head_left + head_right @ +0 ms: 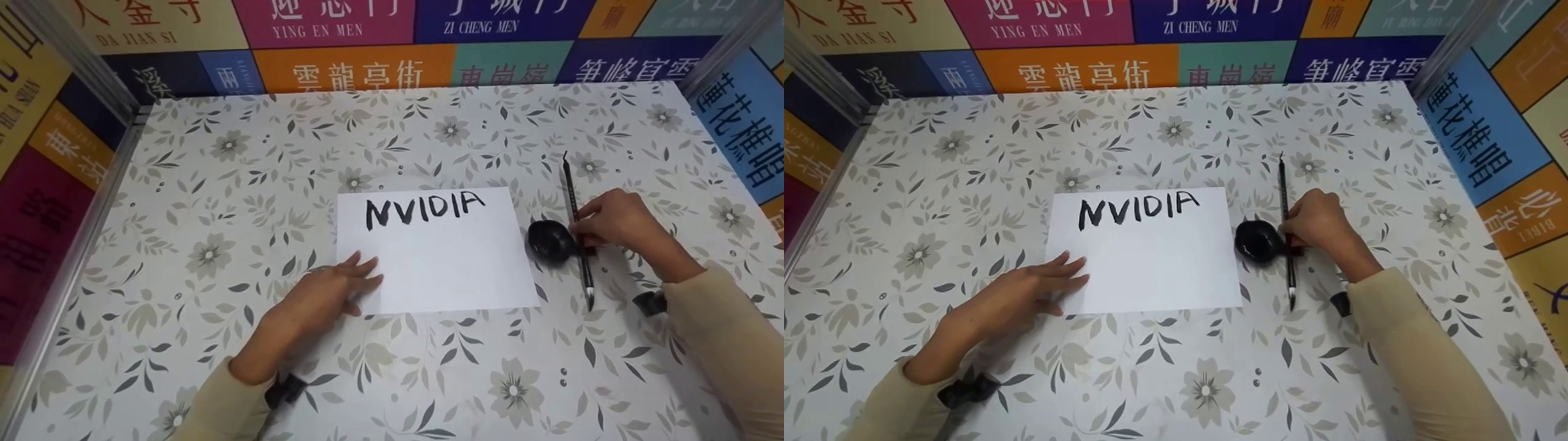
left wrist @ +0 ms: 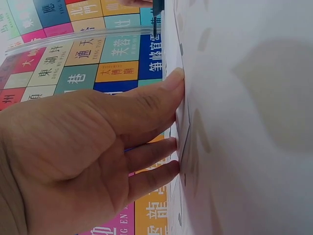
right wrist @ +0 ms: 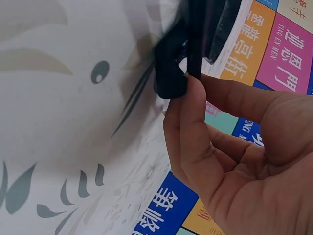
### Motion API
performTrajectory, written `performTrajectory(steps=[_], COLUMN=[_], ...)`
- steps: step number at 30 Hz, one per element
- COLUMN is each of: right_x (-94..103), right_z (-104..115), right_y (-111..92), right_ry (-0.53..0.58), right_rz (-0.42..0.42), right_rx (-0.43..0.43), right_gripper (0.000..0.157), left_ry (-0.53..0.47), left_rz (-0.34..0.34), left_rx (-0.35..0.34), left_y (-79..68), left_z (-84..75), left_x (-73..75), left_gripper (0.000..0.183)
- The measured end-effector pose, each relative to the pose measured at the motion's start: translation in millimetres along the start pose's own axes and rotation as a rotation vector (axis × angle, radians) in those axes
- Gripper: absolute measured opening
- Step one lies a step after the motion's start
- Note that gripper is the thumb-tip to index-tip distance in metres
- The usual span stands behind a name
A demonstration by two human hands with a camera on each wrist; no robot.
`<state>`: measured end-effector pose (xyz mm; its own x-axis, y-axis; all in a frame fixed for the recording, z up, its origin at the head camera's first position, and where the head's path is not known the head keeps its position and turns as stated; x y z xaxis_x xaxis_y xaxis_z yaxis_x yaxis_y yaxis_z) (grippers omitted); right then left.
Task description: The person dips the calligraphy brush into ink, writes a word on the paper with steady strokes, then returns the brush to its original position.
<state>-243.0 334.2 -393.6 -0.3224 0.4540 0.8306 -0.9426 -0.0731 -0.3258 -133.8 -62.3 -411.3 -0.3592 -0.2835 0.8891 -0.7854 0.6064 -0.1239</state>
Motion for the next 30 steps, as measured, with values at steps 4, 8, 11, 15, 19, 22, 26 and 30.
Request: performTrajectory(steps=[4, 8, 11, 15, 19, 22, 26, 30], right_x=[0.9, -0.2, -1.6, -1.8, -3.0, 0.4, 11.1, 13.2], right_z=[-2, -2, -3, -3, -3, -1, 17, 55], right_y=[1, 1, 0, -3, -7, -14, -36, -73], right_ry=[-0.015, -0.044, -0.065, -0.088, -0.075, -0.082, -0.055, 0.026], right_rz=[-0.024, -0.039, -0.051, -0.061, -0.018, -0.012, -0.135, -0.297], right_rx=[0.004, 0.031, 0.046, 0.060, 0.044, 0.025, 0.078, 0.282], right_gripper=[0.044, 0.047, 0.048, 0.048, 0.054, 0.059, 0.060, 0.053], left_ry=[0.007, 0.014, 0.010, -0.013, -0.024, 0.005, 0.053, 0.094], left_rz=[0.001, 0.001, 0.003, 0.009, 0.001, -0.015, -0.067, -0.146], left_rx=[0.003, 0.002, -0.005, -0.007, -0.008, -0.024, -0.051, -0.067], left_y=[0.1, 0.4, 0.7, 1.0, 0.2, -0.2, -1.7, -6.3], left_z=[-0.6, -1.3, -2.1, -2.4, -1.4, -2.1, -5.8, -10.4], left_x=[-0.6, -0.7, -0.7, -0.3, -0.2, 0.5, 5.6, 15.3], left_gripper=[0.060, 0.059, 0.058, 0.060, 0.062, 0.061, 0.054, 0.054])
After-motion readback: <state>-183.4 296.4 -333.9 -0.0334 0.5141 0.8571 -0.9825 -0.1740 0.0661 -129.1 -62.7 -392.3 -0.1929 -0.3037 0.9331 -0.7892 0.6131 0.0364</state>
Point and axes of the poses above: each hand's wrist, its own y-axis towards the middle knuckle, its own x-axis out of the back of the hand, z = x × y, the point moved 9 cm from there along y, towards the middle knuckle, and after that the axes turned 2 degrees about y, right-handed, at the moved point
